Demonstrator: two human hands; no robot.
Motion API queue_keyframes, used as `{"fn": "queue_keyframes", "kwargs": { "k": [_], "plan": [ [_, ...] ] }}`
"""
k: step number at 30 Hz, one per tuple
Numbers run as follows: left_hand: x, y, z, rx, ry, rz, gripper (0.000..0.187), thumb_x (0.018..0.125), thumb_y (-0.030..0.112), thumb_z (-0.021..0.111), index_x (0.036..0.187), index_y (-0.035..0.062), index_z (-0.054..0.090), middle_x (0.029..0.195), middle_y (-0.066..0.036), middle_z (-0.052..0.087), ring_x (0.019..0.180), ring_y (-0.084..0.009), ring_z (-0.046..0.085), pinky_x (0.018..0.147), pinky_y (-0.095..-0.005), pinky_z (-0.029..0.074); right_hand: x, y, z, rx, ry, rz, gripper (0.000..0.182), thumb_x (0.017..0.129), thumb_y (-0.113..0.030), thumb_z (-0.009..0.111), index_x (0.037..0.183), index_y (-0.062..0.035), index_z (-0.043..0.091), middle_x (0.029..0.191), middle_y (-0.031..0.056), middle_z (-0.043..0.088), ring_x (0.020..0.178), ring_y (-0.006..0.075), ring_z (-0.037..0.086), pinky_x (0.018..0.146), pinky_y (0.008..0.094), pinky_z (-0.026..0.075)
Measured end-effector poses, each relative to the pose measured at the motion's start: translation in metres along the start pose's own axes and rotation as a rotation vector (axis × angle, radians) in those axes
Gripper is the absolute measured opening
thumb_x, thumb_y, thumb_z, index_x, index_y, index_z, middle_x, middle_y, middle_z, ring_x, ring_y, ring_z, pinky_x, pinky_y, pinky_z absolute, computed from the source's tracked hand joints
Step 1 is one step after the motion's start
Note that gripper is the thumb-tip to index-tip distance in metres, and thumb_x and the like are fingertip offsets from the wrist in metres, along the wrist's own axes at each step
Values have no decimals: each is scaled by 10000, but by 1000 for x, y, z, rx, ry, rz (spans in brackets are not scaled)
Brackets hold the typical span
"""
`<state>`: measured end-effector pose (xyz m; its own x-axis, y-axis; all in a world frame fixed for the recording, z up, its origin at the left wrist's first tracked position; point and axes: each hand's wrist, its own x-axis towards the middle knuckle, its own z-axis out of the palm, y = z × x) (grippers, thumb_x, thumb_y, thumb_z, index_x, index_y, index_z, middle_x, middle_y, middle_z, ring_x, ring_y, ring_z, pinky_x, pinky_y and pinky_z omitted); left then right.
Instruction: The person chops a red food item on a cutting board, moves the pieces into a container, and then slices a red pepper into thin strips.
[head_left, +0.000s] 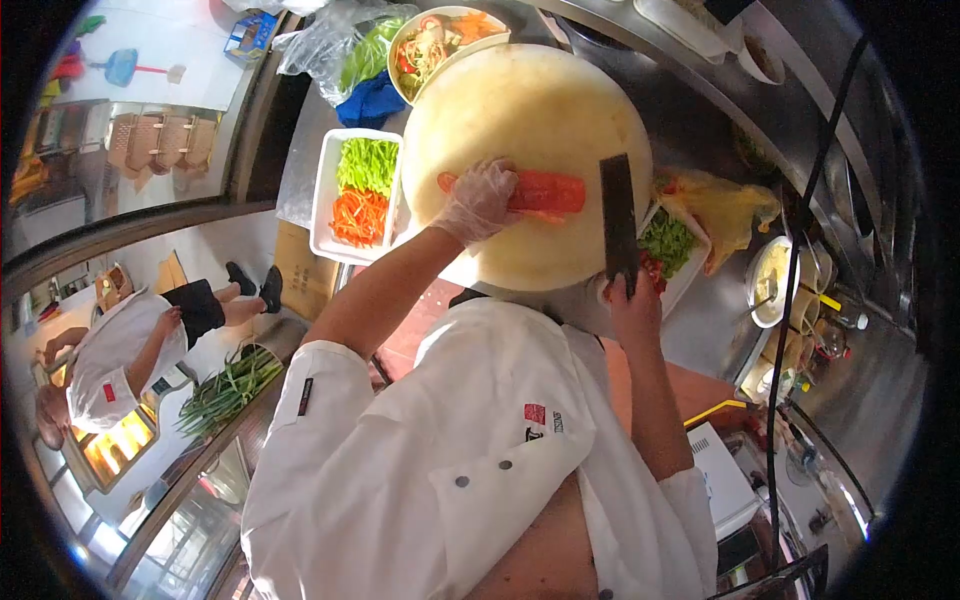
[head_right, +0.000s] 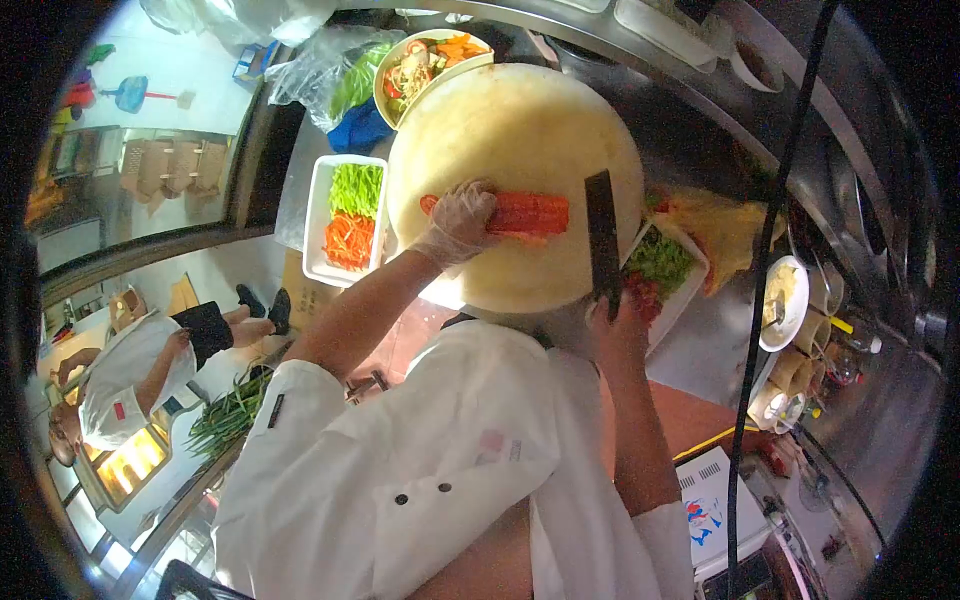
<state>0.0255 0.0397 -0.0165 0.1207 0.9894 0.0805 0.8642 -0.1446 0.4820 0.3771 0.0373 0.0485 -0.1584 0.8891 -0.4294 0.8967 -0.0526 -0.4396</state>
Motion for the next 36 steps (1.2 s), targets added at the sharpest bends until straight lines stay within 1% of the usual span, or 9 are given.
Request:
{"fn": "queue_keyframes", "kwargs": {
  "k": [3, 8, 11, 15, 18, 21, 26, 32, 36],
  "plan": [
    [-3, 8, -14, 38, 52, 63, 497, 856, 399, 785, 1178, 39, 665, 1237, -198, 672, 1187, -380, 649, 1006, -480, 522, 15, -13, 10, -66, 5, -45, 401, 1045, -282, 603, 1341, -13, 568, 1145, 281, 694, 1076, 475, 680, 925, 555, 519],
    [8, 14, -28, 50, -240, 11, 629, 866, 387, 779, 1342, 14, 605, 1329, -214, 647, 1218, -388, 637, 1036, -493, 513, 11, -31, 29, 88, 109, -138, 285, 1034, -242, 626, 1181, 2, 614, 1017, 237, 705, 951, 453, 692, 810, 523, 526],
    [11, 14, -13, 133, -200, 110, 628, 868, 317, 763, 1368, -17, 581, 1332, -234, 638, 1196, -391, 646, 1015, -481, 531, 14, -23, 39, 86, 134, -154, 284, 1035, -224, 637, 1191, 11, 607, 986, 234, 702, 907, 435, 702, 776, 498, 533],
    [12, 12, -13, 132, -134, 184, 615, 855, 217, 737, 1384, -42, 560, 1343, -254, 619, 1186, -409, 644, 1014, -480, 533, 12, -29, 25, 241, -54, -12, 417, 1060, -266, 591, 1363, 14, 533, 1179, 295, 671, 1110, 467, 673, 938, 533, 527],
    [19, 10, -19, 17, -129, 123, 619, 843, 153, 716, 1414, -21, 550, 1362, -239, 610, 1191, -420, 634, 1031, -491, 525, 16, -1, 36, 312, -154, 29, 483, 1077, -294, 576, 1430, 19, 474, 1250, 305, 639, 1169, 473, 645, 983, 535, 507],
    [14, 7, -42, 8, -7, 273, 633, 823, 118, 710, 1423, -4, 551, 1362, -224, 614, 1207, -423, 627, 1051, -498, 515, 12, 4, 47, 359, -168, 18, 560, 1089, -317, 561, 1506, 20, 396, 1334, 319, 594, 1227, 478, 616, 1029, 543, 485],
    [-8, -11, -20, 66, -94, 301, 656, 811, 123, 733, 1439, 48, 559, 1371, -229, 606, 1246, -428, 611, 1077, -501, 506, 7, -9, 37, 274, -89, -80, 594, 1097, -328, 540, 1542, 19, 355, 1400, 338, 552, 1279, 481, 588, 1065, 555, 463],
    [-10, -25, -13, 160, -80, 421, 600, 842, 210, 732, 1429, 184, 609, 1428, -209, 580, 1318, -407, 578, 1067, -535, 522, 3, -26, 28, 253, -48, -13, 443, 1094, -286, 551, 1403, 20, 465, 1275, 301, 647, 1173, 464, 663, 982, 492, 516],
    [-6, -31, -16, 218, -120, 488, 555, 881, 273, 706, 1426, 217, 616, 1481, -158, 558, 1344, -380, 568, 1049, -543, 532, 3, -18, 30, 247, -11, -46, 477, 1084, -337, 561, 1401, 14, 497, 1154, 292, 694, 1075, 489, 689, 916, 549, 537]
  ]
}}
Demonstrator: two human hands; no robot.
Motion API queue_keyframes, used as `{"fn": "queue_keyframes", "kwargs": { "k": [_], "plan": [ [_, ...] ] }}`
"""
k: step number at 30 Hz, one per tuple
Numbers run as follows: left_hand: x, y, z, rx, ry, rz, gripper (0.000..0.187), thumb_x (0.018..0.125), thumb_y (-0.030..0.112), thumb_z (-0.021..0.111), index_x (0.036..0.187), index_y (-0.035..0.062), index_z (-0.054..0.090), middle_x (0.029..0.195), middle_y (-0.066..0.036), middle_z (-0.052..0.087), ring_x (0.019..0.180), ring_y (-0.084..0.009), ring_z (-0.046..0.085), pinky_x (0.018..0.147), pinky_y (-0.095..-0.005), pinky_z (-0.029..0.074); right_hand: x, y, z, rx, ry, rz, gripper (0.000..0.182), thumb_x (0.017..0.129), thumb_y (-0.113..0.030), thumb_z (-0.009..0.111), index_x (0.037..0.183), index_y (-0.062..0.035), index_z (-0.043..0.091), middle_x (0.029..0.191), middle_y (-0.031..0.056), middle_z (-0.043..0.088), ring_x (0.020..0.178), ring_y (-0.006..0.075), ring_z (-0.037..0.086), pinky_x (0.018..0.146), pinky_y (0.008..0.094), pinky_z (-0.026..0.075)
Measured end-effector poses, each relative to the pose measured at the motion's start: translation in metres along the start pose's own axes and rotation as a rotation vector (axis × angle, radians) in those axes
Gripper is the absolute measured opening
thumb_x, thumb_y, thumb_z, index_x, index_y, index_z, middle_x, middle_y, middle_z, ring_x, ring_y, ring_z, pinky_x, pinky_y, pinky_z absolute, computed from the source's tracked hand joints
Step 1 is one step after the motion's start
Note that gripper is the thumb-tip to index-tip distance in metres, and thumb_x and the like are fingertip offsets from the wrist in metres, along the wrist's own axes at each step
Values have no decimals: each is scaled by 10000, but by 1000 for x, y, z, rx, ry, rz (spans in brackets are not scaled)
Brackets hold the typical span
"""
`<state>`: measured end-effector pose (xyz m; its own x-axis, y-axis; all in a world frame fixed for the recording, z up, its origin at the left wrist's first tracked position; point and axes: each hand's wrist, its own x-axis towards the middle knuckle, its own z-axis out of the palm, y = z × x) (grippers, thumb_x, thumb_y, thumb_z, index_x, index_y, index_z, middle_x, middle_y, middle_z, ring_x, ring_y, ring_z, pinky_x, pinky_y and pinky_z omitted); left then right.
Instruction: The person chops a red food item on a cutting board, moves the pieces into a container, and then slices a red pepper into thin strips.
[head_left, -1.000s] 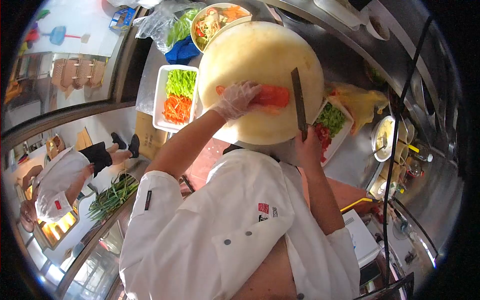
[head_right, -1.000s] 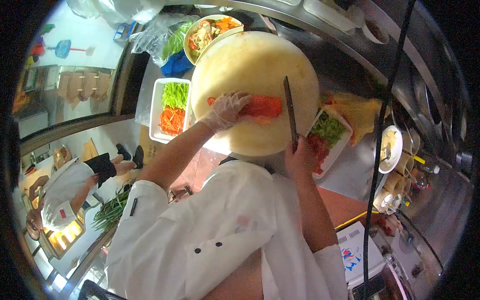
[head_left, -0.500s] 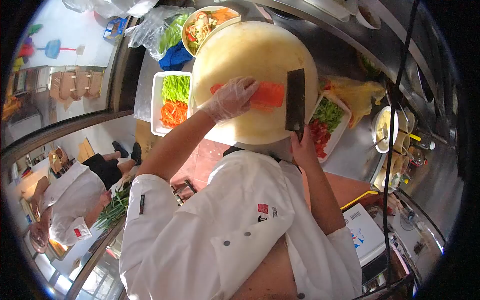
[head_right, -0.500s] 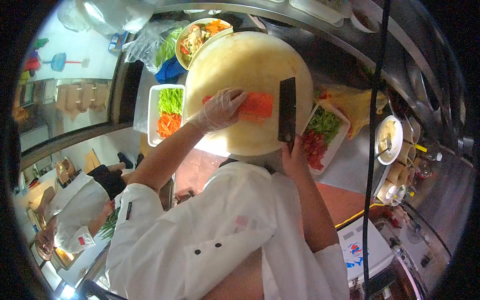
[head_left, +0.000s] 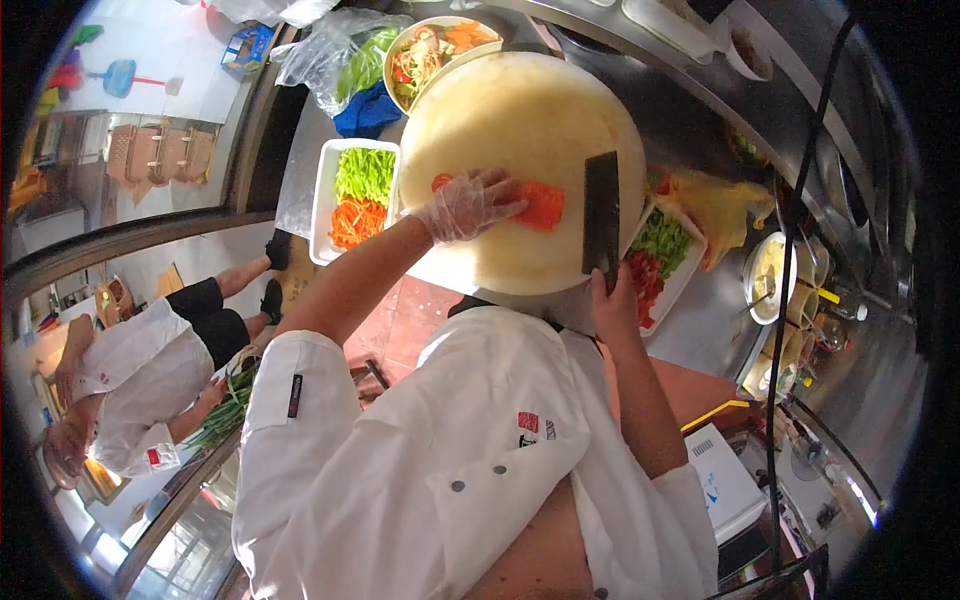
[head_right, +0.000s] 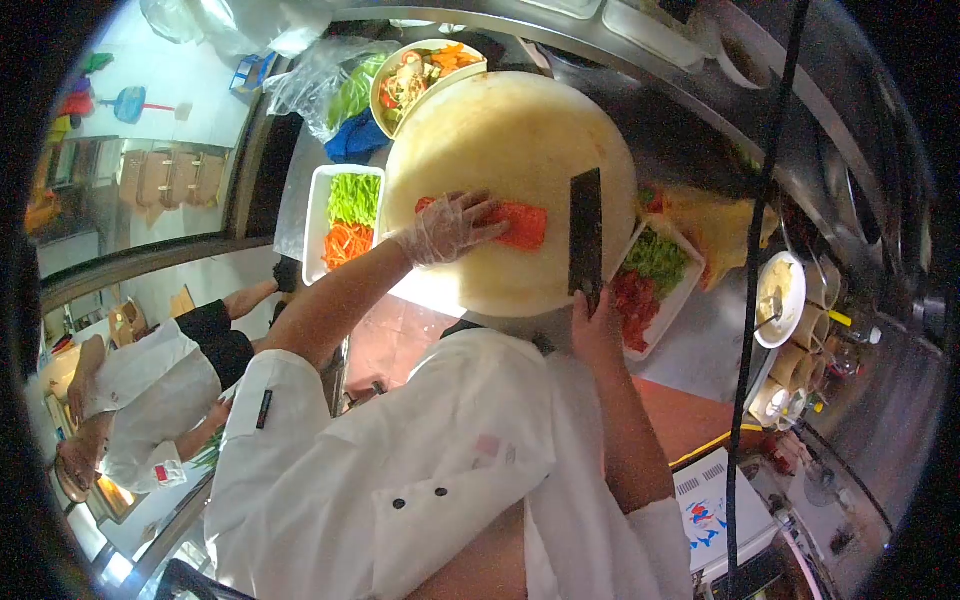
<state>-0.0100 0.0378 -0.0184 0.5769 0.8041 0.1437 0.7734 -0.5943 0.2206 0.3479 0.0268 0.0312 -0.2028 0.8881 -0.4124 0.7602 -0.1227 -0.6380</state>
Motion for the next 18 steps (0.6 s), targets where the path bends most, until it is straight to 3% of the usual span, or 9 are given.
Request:
{"fn": "queue_keyframes", "kwargs": {
  "k": [5, 9, 14, 16, 18],
  "plan": [
    [-3, -12, -2, 18, -41, 78, 511, 896, 286, 701, 1401, 251, 627, 1492, -125, 557, 1340, -364, 572, 1014, -542, 539, -8, -11, -8, -39, 14, -32, 426, 1072, -341, 584, 1297, 20, 566, 1118, 292, 698, 1035, 494, 694, 865, 557, 544],
    [0, -7, -2, -17, 51, 45, 464, 895, 295, 710, 1356, 270, 659, 1486, -103, 578, 1339, -353, 577, 960, -535, 544, -6, -19, 0, -197, -45, -47, 400, 1068, -312, 586, 1310, 5, 552, 1082, 295, 703, 1014, 498, 694, 851, 569, 539],
    [-7, 49, 17, -7, 136, -296, 375, 893, 317, 707, 1262, 251, 724, 1433, -133, 602, 1322, -377, 581, 946, -553, 537, 3, -26, 22, -213, 35, -112, 342, 1067, -267, 585, 1281, -4, 538, 981, 293, 708, 945, 523, 686, 808, 575, 534],
    [-2, 63, 11, -41, 106, -401, 352, 891, 304, 702, 1232, 228, 742, 1418, -129, 614, 1332, -372, 578, 985, -542, 518, 9, -44, 12, -188, -48, -108, 381, 1076, -285, 570, 1312, 9, 518, 1090, 303, 697, 1024, 507, 683, 858, 574, 545],
    [9, 57, 4, 19, 107, -326, 349, 881, 284, 711, 1217, 200, 750, 1414, -119, 622, 1312, -362, 591, 1009, -530, 506, 18, -47, 9, -191, -66, -146, 393, 1083, -296, 561, 1321, 12, 510, 1146, 308, 692, 1068, 499, 681, 886, 574, 549]
  ]
}}
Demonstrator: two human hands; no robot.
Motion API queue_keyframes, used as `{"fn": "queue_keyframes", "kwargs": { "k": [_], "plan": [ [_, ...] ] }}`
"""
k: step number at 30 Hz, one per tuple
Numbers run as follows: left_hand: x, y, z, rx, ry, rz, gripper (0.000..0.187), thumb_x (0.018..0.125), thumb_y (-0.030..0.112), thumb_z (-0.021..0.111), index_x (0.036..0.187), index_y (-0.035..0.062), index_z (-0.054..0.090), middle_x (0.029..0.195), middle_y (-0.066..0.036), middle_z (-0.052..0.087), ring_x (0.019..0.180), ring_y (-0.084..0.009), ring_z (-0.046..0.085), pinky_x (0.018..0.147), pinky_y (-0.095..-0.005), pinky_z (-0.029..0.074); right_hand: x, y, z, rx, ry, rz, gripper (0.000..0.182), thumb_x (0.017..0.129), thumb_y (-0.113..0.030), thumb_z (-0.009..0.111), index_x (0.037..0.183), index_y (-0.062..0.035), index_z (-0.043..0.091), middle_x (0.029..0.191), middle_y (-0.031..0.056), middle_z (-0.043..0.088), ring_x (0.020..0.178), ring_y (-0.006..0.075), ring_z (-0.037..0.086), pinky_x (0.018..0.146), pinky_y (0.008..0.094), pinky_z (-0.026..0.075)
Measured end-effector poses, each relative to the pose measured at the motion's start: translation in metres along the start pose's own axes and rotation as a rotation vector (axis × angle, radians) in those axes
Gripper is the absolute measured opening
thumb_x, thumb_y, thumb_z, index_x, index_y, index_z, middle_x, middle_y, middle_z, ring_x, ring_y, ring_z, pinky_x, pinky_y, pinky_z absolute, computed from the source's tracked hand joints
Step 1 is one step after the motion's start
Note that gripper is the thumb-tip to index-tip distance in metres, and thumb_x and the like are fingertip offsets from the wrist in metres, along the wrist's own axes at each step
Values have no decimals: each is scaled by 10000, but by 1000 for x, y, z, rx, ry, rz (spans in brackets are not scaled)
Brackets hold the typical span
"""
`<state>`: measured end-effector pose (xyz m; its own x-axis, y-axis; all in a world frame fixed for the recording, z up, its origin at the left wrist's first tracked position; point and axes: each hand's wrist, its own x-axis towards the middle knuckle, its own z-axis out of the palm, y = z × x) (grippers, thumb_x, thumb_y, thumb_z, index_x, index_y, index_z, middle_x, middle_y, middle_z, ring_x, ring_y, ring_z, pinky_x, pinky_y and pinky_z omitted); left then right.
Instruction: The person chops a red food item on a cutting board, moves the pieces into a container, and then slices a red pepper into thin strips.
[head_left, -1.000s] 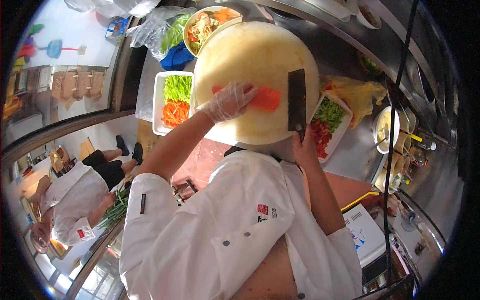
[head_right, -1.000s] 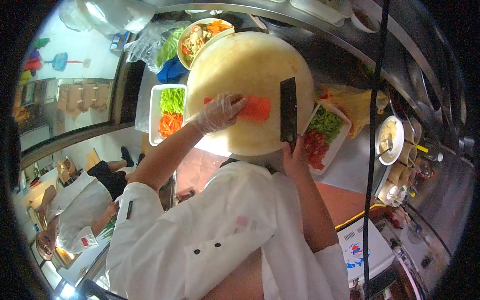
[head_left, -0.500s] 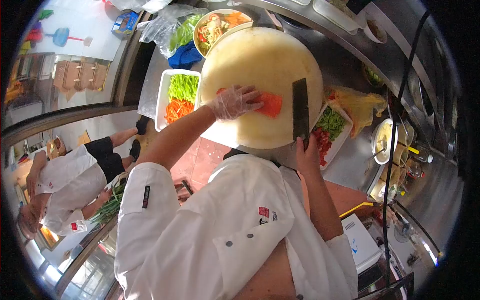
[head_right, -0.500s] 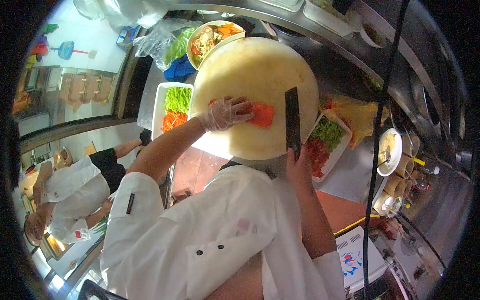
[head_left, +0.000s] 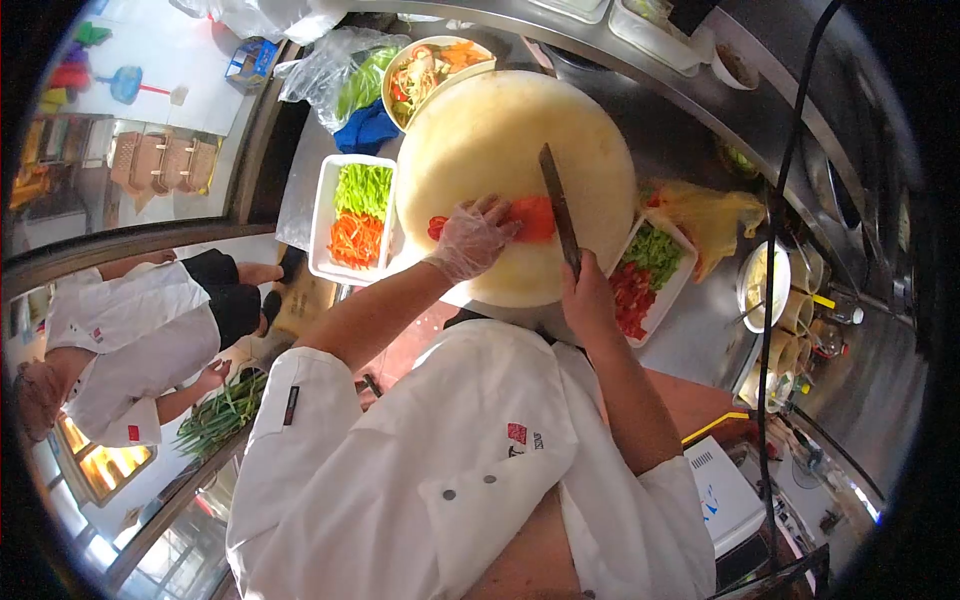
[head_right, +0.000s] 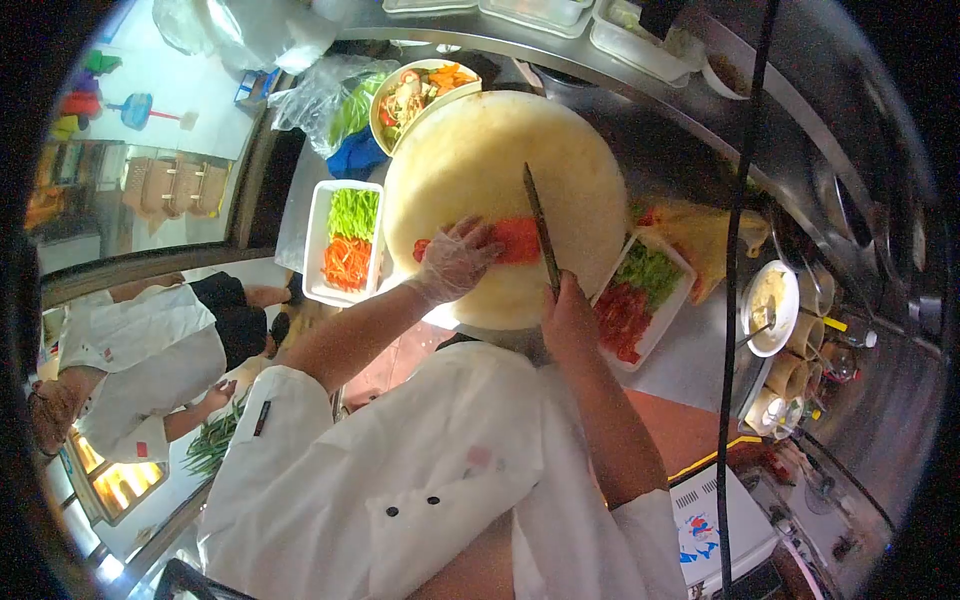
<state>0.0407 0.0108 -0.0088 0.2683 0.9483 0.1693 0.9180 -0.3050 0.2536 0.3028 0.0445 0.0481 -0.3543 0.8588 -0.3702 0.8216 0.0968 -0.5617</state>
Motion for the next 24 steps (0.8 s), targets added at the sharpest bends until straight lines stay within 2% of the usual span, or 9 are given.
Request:
{"fn": "queue_keyframes", "kwargs": {
  "k": [2, 4, 8, 11, 14, 16, 19, 24],
  "plan": [
    [11, -3, 7, 18, -24, 73, 347, 878, 264, 706, 1210, 176, 750, 1405, -112, 629, 1290, -348, 603, 1029, -511, 498, 3, 13, 5, -50, 34, -68, 378, 1088, -300, 557, 1307, 5, 513, 1151, 306, 692, 1074, 497, 680, 892, 573, 548],
    [19, -14, 21, 12, -93, 142, 346, 883, 246, 689, 1213, 155, 742, 1393, -108, 634, 1268, -331, 615, 1047, -485, 494, 0, 11, 0, -9, 12, -47, 374, 1090, -310, 560, 1303, -5, 523, 1139, 306, 692, 1076, 497, 679, 886, 573, 544],
    [30, -19, 9, -91, -102, 254, 354, 927, 232, 633, 1258, 138, 718, 1372, -97, 652, 1241, -310, 627, 1047, -459, 507, -3, 7, -23, 66, -69, 65, 377, 1095, -344, 554, 1290, -21, 546, 1116, 301, 698, 1068, 503, 677, 868, 579, 534],
    [33, -21, 12, -51, -169, 350, 358, 943, 227, 608, 1274, 135, 709, 1351, -97, 667, 1227, -309, 635, 1041, -454, 516, -10, -1, -38, -2, -20, 65, 372, 1105, -370, 525, 1233, -23, 567, 1005, 272, 707, 969, 499, 690, 814, 567, 525],
    [41, -26, 18, -67, -182, 397, 351, 945, 218, 601, 1267, 136, 714, 1320, -100, 679, 1204, -313, 649, 1013, -449, 534, -7, 2, -51, -160, 54, -56, 363, 1100, -369, 539, 1180, -20, 597, 963, 267, 704, 935, 497, 692, 793, 580, 520],
    [44, -27, 23, -53, -151, 412, 351, 942, 210, 602, 1267, 142, 716, 1286, -97, 692, 1183, -314, 661, 983, -455, 551, -8, 1, -56, -144, 7, -56, 348, 1097, -362, 546, 1138, -20, 601, 946, 260, 705, 918, 485, 697, 778, 575, 529],
    [46, -18, 24, -28, -231, 286, 367, 933, 203, 606, 1272, 127, 722, 1221, -98, 712, 1120, -314, 686, 925, -463, 575, -4, 6, -51, -233, -36, -90, 353, 1096, -373, 539, 1116, -23, 579, 938, 259, 715, 898, 475, 716, 759, 578, 561],
    [55, -6, 16, -47, -179, 158, 393, 905, 217, 636, 1264, 86, 728, 1183, -113, 720, 1039, -315, 701, 897, -457, 582, -6, -1, -52, -326, -92, -95, 361, 1096, -377, 532, 1091, -17, 560, 982, 263, 714, 874, 442, 737, 737, 587, 587]
  ]
}}
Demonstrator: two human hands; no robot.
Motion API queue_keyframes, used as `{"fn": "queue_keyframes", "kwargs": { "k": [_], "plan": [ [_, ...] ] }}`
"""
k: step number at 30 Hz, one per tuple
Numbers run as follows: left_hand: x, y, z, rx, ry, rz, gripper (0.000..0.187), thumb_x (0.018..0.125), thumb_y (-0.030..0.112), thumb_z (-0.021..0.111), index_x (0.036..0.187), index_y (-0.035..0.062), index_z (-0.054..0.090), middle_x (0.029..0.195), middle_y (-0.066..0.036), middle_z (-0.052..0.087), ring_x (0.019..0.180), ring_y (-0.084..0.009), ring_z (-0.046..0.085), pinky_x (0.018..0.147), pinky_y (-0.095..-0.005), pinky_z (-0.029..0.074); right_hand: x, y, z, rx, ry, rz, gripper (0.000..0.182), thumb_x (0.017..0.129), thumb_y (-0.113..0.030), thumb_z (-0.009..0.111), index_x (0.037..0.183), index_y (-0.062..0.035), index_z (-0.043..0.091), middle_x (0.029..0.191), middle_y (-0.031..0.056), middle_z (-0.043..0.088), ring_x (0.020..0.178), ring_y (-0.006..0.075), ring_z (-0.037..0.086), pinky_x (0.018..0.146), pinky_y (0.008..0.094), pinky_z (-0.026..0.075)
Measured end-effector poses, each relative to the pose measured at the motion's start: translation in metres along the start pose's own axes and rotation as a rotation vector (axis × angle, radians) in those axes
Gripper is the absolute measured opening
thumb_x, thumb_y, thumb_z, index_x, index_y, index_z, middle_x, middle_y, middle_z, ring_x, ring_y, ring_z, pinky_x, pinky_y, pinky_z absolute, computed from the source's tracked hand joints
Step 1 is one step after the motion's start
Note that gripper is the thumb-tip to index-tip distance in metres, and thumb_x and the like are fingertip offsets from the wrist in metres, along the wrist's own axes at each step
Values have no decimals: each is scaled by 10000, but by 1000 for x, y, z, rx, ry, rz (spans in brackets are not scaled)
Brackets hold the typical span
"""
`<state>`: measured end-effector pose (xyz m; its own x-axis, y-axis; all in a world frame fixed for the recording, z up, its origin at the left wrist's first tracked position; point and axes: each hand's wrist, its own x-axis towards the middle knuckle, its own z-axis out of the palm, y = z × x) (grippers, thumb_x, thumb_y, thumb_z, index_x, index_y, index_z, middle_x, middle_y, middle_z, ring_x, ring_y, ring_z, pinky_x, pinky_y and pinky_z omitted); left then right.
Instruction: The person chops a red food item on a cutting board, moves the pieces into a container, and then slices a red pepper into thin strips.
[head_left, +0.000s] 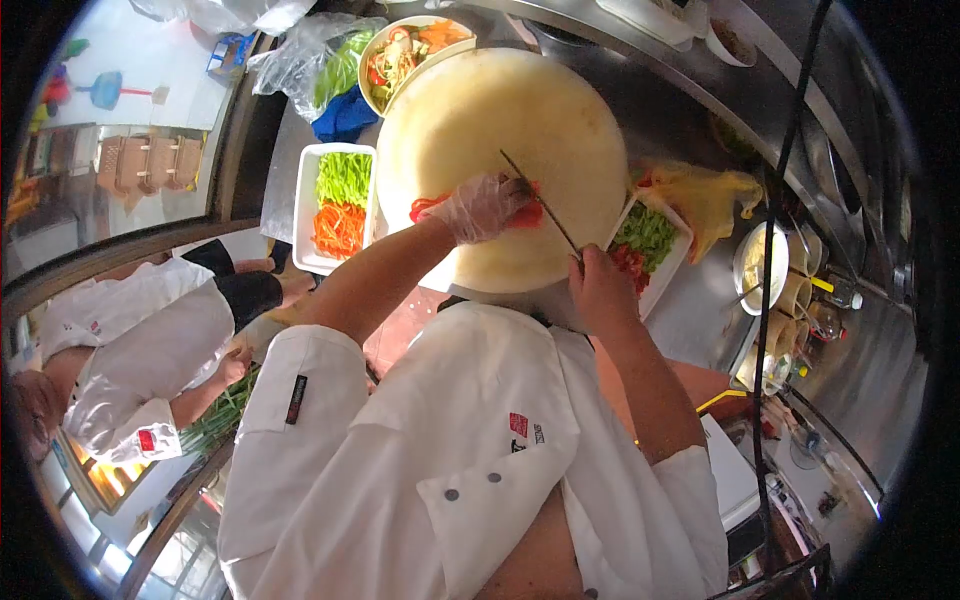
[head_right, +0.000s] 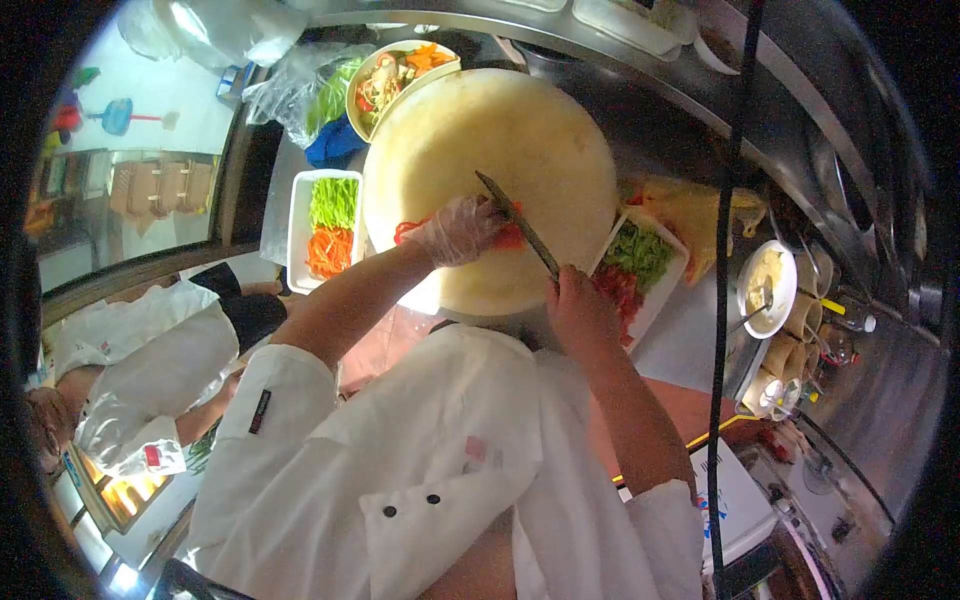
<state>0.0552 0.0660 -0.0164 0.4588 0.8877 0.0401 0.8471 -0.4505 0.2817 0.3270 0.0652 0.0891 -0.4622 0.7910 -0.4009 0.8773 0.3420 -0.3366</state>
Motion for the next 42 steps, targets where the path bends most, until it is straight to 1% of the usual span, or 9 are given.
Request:
{"fn": "queue_keyframes", "kwargs": {
  "k": [7, 10, 16, 19, 23, 26, 28, 37, 42],
  "plan": [
    [3, 3, -3, 6, -35, 13, 417, 894, 176, 626, 1292, 85, 714, 1376, -127, 665, 1128, -302, 692, 1000, -443, 559, 0, 7, 1, 70, 40, -39, 308, 1098, -322, 536, 1078, -15, 538, 978, 254, 693, 869, 462, 713, 726, 566, 565],
    [5, 0, 0, 2, 23, 68, 414, 886, 219, 653, 1271, 82, 719, 1181, -132, 711, 1044, -315, 698, 913, -443, 578, 23, 6, 20, 133, 29, -42, 282, 1101, -299, 535, 1061, -20, 520, 938, 251, 682, 875, 476, 698, 729, 561, 549],
    [-1, 1, 4, -44, 88, 41, 407, 854, 218, 690, 1237, 85, 725, 1156, -139, 710, 1032, -315, 706, 908, -443, 581, 24, -8, -4, 119, -90, 19, 291, 1096, -283, 521, 1127, 6, 538, 968, 279, 695, 923, 479, 711, 786, 572, 573],
    [2, 5, -9, 11, -157, 15, 380, 933, 225, 616, 1282, 104, 703, 1388, -101, 659, 1131, -297, 684, 1002, -434, 560, 29, 6, 25, 119, -49, -22, 306, 1092, -280, 514, 1155, 16, 559, 991, 281, 707, 947, 475, 720, 819, 570, 587],
    [-1, 4, 4, -15, -90, -17, 349, 930, 241, 625, 1237, 112, 730, 1350, -92, 669, 1146, -288, 674, 989, -415, 562, 19, -9, -1, 131, -71, -7, 292, 1092, -275, 511, 1137, 9, 559, 989, 278, 706, 950, 478, 718, 830, 573, 580],
    [-4, 15, -4, 0, -48, -44, 334, 922, 240, 627, 1213, 119, 738, 1315, -88, 676, 1119, -285, 678, 957, -407, 569, 29, -4, 30, 94, 108, -57, 241, 1080, -255, 548, 1041, -18, 524, 863, 253, 691, 822, 479, 700, 719, 584, 548],
    [-6, 10, 5, 33, 55, -41, 322, 914, 235, 629, 1193, 118, 740, 1285, -86, 684, 1086, -283, 684, 937, -405, 572, 29, -11, 12, 110, -30, 0, 283, 1093, -290, 509, 1086, -9, 539, 946, 265, 703, 903, 475, 711, 784, 584, 564],
    [-6, 10, 3, 66, 72, 0, 281, 892, 251, 639, 1091, 93, 759, 1166, -98, 706, 1011, -265, 692, 902, -401, 574, 16, -6, 18, 142, -4, -29, 250, 1081, -267, 534, 1073, -17, 523, 926, 271, 698, 882, 486, 701, 759, 585, 555],
    [-10, 11, 2, 110, 31, 2, 306, 896, 262, 635, 1117, 95, 763, 1203, -87, 708, 1031, -259, 688, 921, -398, 566, 23, -5, 31, 147, 51, -59, 218, 1069, -238, 555, 1064, -22, 518, 917, 270, 696, 868, 488, 695, 734, 575, 554]
  ]
}}
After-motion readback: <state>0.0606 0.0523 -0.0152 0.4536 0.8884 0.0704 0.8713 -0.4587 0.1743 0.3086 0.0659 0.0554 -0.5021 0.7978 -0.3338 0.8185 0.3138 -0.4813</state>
